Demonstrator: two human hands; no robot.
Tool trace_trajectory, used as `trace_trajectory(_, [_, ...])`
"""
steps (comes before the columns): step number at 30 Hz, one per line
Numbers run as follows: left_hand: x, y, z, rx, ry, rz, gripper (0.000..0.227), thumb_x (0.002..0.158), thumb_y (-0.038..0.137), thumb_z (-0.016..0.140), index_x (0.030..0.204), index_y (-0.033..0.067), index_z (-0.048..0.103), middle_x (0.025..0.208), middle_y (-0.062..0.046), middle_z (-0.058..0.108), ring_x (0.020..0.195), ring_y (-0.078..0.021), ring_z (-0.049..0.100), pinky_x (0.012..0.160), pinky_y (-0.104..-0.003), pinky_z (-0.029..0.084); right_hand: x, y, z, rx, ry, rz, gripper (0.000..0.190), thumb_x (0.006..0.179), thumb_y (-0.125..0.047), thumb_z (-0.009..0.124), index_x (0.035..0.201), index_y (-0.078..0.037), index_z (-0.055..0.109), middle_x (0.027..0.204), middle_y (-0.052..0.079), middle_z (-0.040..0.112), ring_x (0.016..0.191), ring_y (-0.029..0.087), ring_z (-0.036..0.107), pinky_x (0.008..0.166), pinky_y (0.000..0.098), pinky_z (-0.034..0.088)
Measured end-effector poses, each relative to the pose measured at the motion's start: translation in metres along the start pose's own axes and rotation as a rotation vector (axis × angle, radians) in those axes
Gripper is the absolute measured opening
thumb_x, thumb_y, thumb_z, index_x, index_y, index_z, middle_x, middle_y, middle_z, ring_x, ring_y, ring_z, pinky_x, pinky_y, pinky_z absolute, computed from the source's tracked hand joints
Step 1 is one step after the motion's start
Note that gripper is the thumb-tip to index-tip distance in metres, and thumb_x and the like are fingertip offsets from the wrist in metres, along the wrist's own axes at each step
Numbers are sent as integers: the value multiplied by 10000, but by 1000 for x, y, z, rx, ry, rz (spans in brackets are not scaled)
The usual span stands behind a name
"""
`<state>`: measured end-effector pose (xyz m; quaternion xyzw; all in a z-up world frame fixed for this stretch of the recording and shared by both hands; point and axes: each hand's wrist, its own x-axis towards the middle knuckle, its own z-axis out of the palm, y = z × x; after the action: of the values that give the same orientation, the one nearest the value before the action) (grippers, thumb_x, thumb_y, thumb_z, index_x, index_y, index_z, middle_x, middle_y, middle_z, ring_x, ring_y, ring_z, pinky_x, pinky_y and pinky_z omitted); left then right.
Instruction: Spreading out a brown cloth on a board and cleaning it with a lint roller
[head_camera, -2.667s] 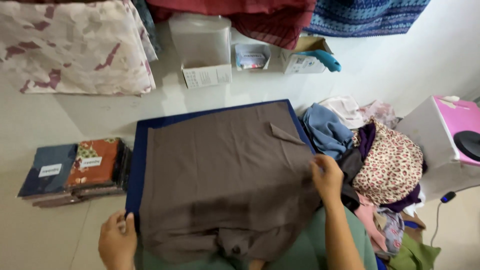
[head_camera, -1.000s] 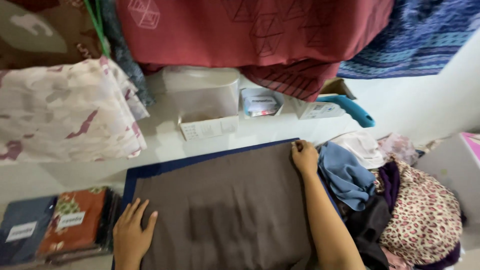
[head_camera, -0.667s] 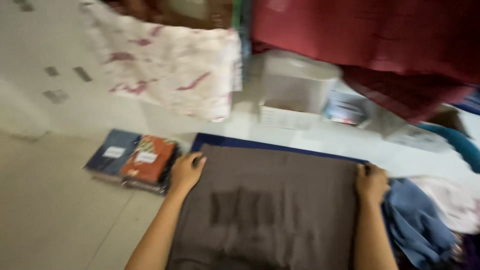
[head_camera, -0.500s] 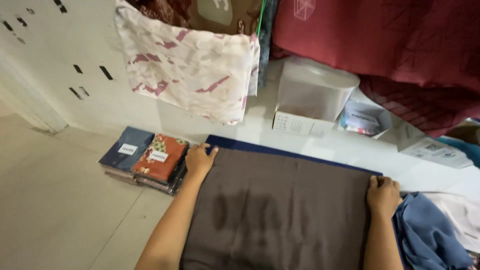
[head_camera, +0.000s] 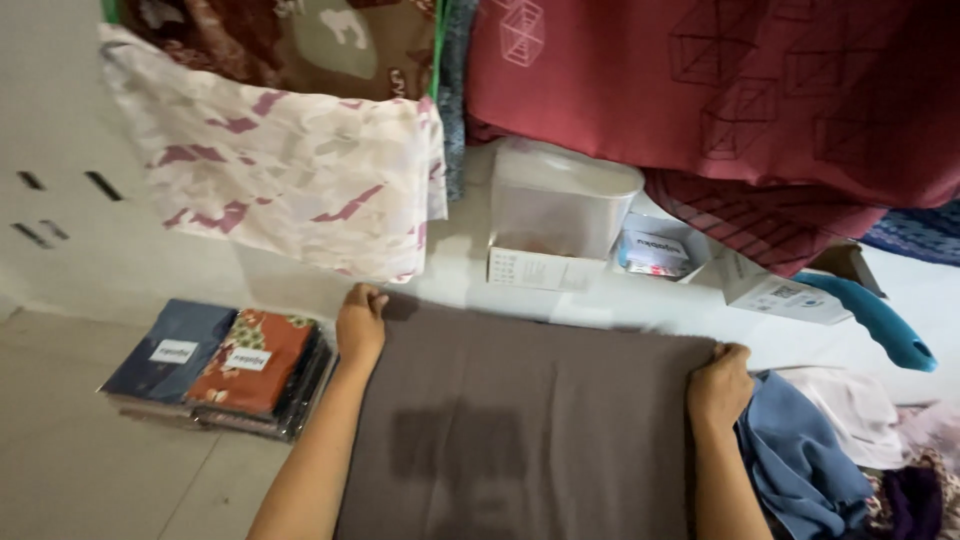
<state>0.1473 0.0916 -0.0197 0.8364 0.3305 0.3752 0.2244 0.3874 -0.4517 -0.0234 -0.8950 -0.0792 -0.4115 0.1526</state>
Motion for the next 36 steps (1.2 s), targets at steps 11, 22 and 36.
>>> trace_trajectory(11, [-10,-20,39,287,11,10,246,927,417,739,994,198,649,943,-6,683,838,-324,748,717,-511,626,13,-13,13,-334,-502,88,238,1153,-320,406,1228,-151,557,1000,105,743,944,338,755,749,462,607])
trace_trajectory(22, [-36,101,-34,290,181,364,216,844,285,824,893,101,722,810,-121,686,780,-358,721,631,-445,599,16,-93,-43,-261,-54,-348,383,1068,-169,572,1335,105,600,1109,271,679,903,396,743,765,481,604])
trace_trajectory(36, [-45,44,-51,479,-677,235,641,1038,673,283,1620,406,306,1719,91,255,1583,-274,242,1259,-579,197,22,-50,-64,-25,-849,-259,648,1059,-638,324,1584,-274,431,1645,-10,429,1527,192,394,1321,396,204])
